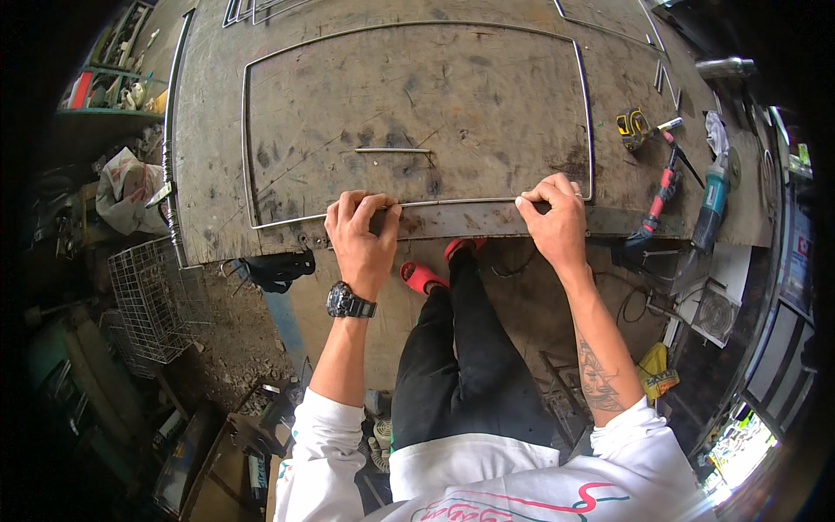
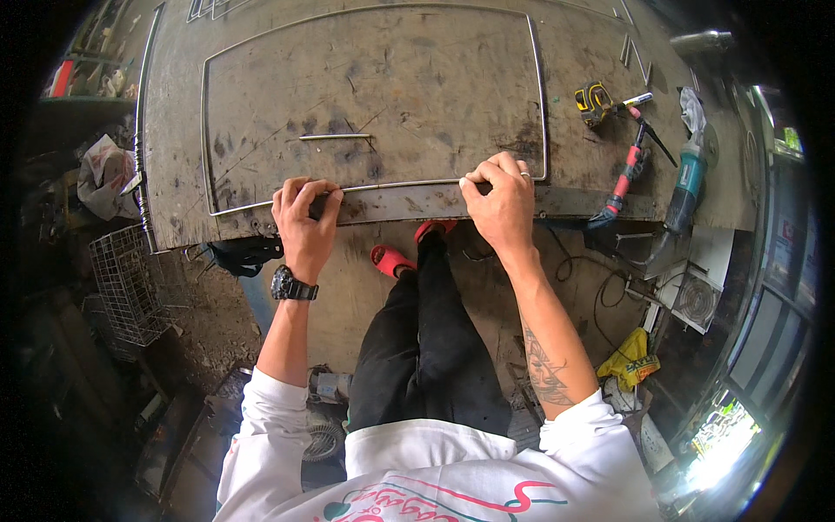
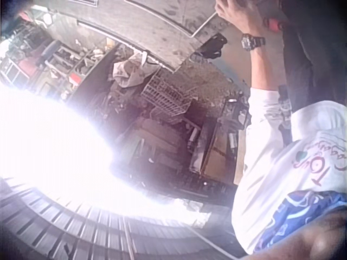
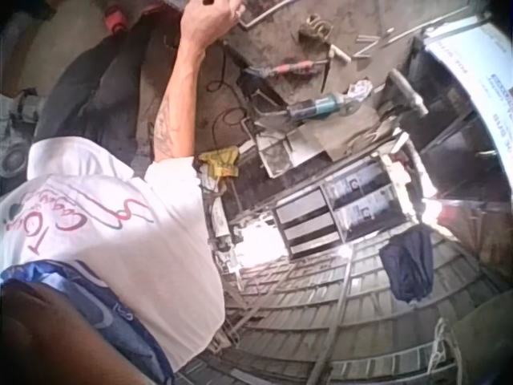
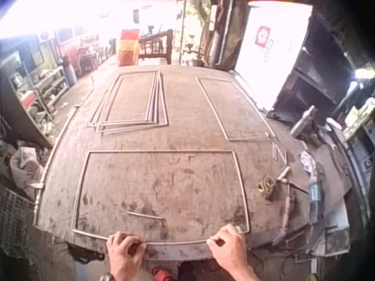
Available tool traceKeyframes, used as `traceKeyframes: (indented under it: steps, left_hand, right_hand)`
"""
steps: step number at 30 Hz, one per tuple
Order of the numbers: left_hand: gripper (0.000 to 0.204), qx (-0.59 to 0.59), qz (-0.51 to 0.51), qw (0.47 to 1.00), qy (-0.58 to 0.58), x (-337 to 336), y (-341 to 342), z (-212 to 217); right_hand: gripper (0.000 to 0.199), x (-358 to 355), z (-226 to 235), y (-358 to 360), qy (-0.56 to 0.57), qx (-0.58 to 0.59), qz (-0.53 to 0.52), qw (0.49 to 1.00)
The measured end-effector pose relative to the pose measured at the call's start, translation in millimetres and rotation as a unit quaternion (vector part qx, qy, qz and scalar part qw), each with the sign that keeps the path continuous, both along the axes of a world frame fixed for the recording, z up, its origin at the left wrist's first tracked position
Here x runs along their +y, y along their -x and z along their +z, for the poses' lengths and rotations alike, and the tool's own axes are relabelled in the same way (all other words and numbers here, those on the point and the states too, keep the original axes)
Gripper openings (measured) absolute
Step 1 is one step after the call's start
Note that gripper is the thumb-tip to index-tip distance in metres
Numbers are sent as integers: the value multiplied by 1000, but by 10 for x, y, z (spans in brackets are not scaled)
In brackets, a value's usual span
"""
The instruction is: The person measures and cuts metal rods, then welds them together to form rectangular frames on a workbench. They use a tape measure, angle grinder, and welding torch to assemble the pieces.
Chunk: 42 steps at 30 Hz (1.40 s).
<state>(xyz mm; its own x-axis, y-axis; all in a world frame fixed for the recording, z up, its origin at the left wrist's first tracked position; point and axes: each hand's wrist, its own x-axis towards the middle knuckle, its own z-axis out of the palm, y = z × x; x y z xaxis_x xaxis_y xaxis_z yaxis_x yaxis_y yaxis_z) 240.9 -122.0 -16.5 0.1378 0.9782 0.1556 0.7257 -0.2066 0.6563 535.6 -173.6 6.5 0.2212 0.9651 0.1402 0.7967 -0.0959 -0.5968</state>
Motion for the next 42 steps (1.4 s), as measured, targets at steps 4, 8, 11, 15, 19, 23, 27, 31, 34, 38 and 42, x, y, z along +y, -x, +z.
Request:
traceKeyframes:
  steps: [4,8,11,15,19,23,27,31,34,38,42]
  left_hand:
    - [10,-9,-2,1000,-9,-4,1,-59]
    - [9,18,-25,999,-25,28,7,-87]
    - [9,34,-39,998,-39,42,45,-135]
    - [10,31,-27,998,-40,25,30,-141]
    - [11,22,-30,999,-29,35,31,-127]
    - [11,30,-40,998,-31,58,40,-79]
    - [14,46,-40,998,-28,28,5,-45]
    - [28,77,-23,994,-69,-217,-144,-8]
    - [56,99,-33,994,-10,-512,-344,45]
    - [85,112,-69,990,50,-693,-724,105]
    - [101,127,-42,988,82,-821,-968,26]
  right_hand:
    - [21,-41,-15,88,-26,-15,-27,999]
    - [26,-51,-64,126,-24,-50,-38,998]
    - [26,-43,-90,138,-24,-60,-38,997]
    - [26,-67,-118,96,-39,-59,-26,997]
    - [27,-78,-158,91,-46,-50,-22,997]
    - [27,-55,-139,95,-38,-56,-15,998]
    - [26,-29,-116,93,-23,-66,-17,997]
    - [26,-53,-97,118,-25,-66,-27,997]
    - [25,-64,-112,122,-25,-62,-33,997]
    - [28,-44,-75,145,-32,-60,-27,997]
    - [29,-47,-84,130,-38,-56,-25,997]
